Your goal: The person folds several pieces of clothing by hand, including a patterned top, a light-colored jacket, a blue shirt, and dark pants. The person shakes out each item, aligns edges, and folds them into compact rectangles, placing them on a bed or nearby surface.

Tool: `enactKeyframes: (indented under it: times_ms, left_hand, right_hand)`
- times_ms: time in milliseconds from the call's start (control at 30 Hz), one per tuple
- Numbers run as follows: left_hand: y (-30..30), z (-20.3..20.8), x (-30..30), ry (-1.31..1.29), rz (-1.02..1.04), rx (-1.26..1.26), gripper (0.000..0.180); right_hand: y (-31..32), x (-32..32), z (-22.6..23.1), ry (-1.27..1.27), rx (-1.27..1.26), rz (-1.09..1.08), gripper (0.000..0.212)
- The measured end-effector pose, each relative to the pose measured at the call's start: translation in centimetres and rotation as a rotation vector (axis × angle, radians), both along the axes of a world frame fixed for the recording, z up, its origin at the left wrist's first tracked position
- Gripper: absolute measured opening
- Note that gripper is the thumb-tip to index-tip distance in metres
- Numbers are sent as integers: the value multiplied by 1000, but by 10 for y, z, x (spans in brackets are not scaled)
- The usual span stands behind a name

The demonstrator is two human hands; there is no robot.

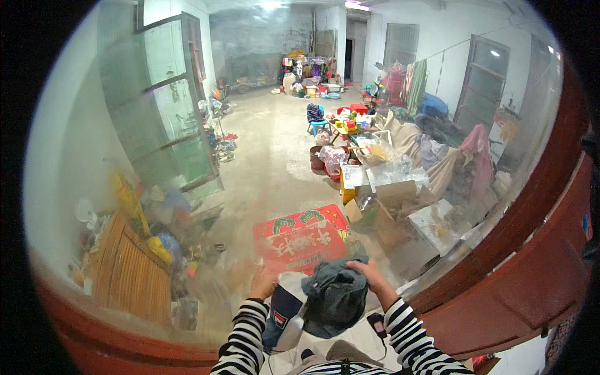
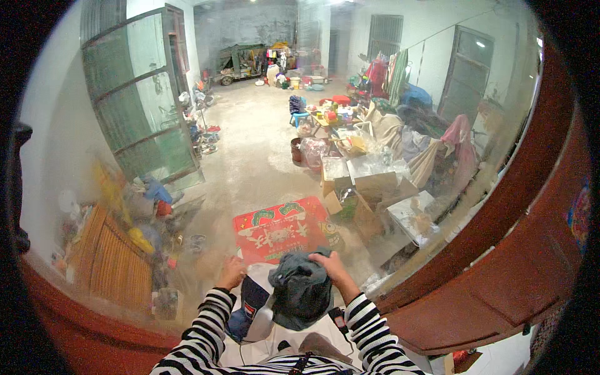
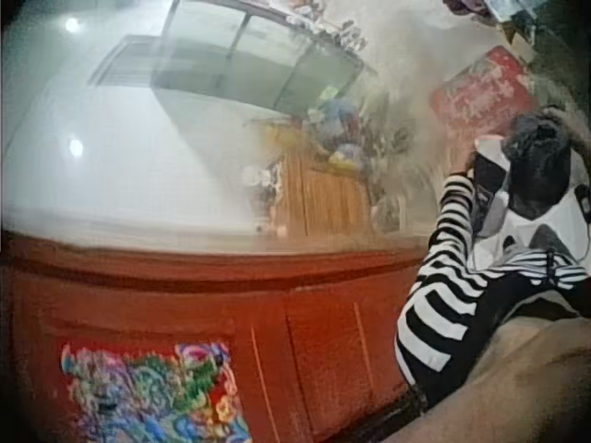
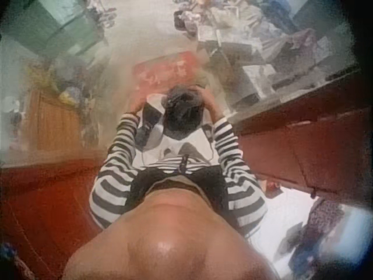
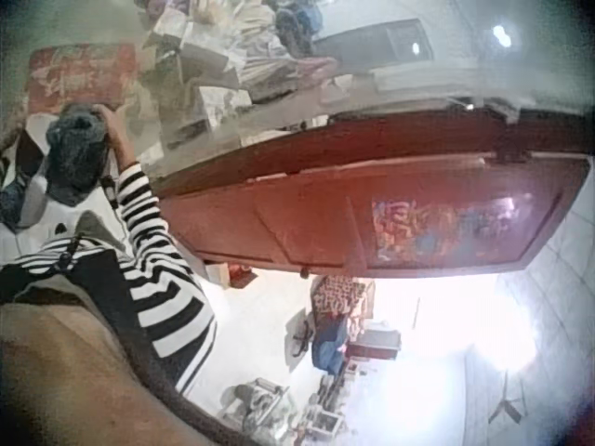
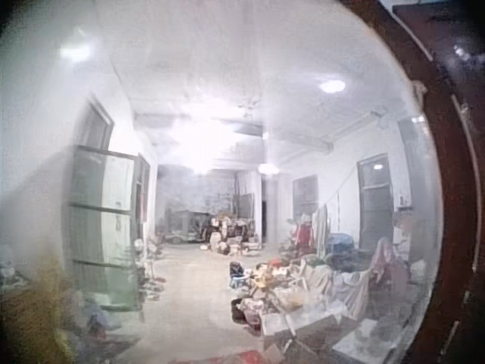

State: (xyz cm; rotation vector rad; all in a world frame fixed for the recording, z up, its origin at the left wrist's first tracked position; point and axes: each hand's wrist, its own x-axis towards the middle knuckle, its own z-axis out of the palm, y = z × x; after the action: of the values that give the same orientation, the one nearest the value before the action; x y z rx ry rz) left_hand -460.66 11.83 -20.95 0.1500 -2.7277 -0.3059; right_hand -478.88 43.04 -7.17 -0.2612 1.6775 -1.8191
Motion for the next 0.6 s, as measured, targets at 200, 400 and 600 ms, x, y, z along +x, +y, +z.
enactKeyframes:
  times_ms: [200, 400, 600]
  left_hand:
    - [-95, 5, 2, 148, 380, 218, 15]
    - [-151, 31, 0, 124, 718, 143, 11]
    - [-204, 31, -9, 52, 1009, -68, 9]
  right_hand:
    - [-39, -84, 7, -64, -114, -403, 41]
    - [-68, -215, -10, 29, -233, -672, 43]
    - [-79, -321, -9, 12, -256, -747, 51]
